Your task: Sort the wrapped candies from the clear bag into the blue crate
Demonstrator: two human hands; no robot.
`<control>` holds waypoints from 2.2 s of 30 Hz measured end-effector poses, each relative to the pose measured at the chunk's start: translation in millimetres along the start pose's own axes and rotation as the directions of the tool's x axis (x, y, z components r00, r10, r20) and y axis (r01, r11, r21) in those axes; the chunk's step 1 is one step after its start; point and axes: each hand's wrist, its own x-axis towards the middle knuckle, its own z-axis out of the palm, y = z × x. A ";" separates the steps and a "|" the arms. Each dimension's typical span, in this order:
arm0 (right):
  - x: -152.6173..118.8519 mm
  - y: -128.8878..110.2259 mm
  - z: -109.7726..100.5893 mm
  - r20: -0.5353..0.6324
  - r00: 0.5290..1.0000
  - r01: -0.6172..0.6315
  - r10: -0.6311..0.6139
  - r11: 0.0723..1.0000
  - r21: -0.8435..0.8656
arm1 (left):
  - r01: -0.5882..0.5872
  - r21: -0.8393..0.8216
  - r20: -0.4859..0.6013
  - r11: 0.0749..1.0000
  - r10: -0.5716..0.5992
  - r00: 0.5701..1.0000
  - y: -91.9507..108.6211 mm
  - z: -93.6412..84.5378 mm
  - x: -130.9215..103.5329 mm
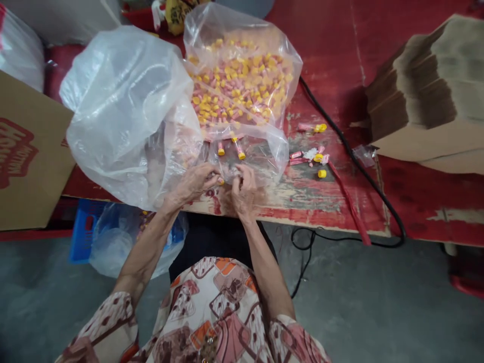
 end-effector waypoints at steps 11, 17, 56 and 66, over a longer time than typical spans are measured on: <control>0.8 7.0 4.1 -0.116 0.992 -0.048 0.053 0.998 0.042 | 0.047 -0.134 -0.040 0.990 -0.053 0.998 -2.7 13.3 5.2; 2.2 7.3 5.2 -0.114 0.991 -0.055 0.067 0.993 0.107 | 0.072 -0.192 -0.145 0.979 -0.101 0.984 -3.0 6.0 -11.7; 13.1 -10.2 4.7 0.105 0.979 -0.177 0.176 0.984 -0.003 | -0.018 -0.083 -0.303 0.996 -0.008 0.953 0.3 3.7 -23.6; 15.3 -15.1 1.2 0.129 0.973 -0.183 0.189 0.981 -0.062 | 0.077 -0.069 -0.319 0.995 -0.095 0.943 1.3 18.9 -14.8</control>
